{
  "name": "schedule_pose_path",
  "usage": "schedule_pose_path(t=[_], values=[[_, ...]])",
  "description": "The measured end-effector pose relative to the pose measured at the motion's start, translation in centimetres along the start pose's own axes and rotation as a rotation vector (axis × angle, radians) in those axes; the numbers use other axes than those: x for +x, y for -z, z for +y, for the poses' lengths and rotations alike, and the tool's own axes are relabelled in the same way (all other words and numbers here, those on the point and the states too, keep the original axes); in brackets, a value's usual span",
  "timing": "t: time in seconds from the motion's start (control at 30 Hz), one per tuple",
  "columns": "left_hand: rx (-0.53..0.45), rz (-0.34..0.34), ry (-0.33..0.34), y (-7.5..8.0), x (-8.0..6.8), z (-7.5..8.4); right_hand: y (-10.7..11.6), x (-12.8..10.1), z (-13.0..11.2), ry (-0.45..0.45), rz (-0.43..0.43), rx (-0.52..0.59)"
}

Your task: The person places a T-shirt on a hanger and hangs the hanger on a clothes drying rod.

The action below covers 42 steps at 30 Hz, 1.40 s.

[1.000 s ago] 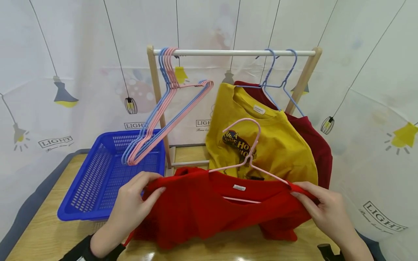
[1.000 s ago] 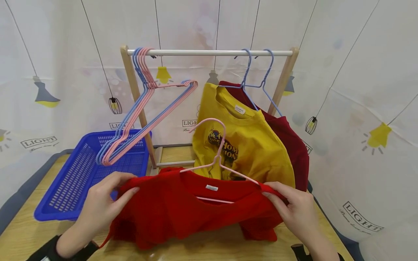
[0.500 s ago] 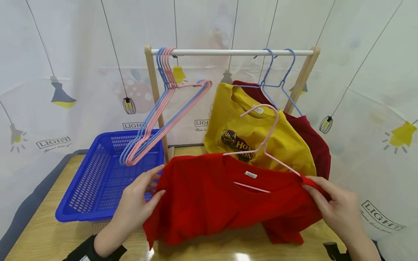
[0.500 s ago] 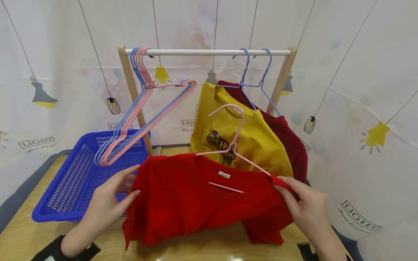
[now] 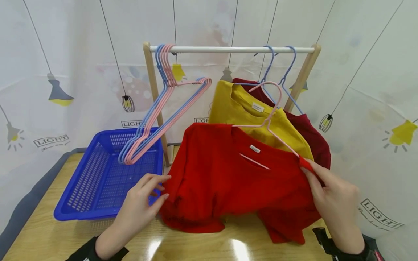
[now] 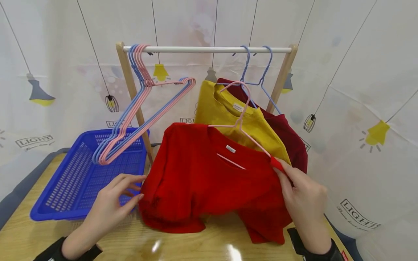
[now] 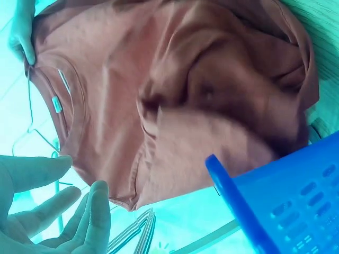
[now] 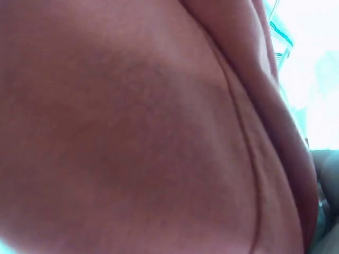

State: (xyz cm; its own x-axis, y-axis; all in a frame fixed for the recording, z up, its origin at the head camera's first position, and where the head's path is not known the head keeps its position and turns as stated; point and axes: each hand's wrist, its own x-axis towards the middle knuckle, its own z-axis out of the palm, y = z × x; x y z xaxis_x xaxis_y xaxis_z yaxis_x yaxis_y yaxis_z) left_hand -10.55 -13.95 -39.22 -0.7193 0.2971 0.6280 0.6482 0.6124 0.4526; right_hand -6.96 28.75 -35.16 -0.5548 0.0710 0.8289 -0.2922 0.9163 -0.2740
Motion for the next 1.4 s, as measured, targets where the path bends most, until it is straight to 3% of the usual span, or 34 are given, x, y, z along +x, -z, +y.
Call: schedule_pose_path(t=[0.37, 0.57, 0.8, 1.1, 1.4], values=[[-0.011, 0.012, -0.005, 0.4, -0.3, 0.0, -2.2, 2.9, -1.7, -0.075, 0.112, -0.1], [0.006, 0.026, -0.01, 0.2, -0.5, 0.0, -3.2, 4.6, -2.6, -0.127, 0.107, -0.132], [0.003, -0.016, 0.043, -0.3, -1.2, 0.2, -4.4, 7.0, -3.7, -0.17, 0.115, -0.146], [-0.006, 0.005, 0.048, -0.8, -1.9, 0.0, -6.7, 9.7, -5.0, -0.287, 0.032, -0.118], [-0.03, 0.002, 0.074, -1.2, -2.6, -0.5, -8.8, 10.9, -5.9, -0.303, -0.023, -0.108]])
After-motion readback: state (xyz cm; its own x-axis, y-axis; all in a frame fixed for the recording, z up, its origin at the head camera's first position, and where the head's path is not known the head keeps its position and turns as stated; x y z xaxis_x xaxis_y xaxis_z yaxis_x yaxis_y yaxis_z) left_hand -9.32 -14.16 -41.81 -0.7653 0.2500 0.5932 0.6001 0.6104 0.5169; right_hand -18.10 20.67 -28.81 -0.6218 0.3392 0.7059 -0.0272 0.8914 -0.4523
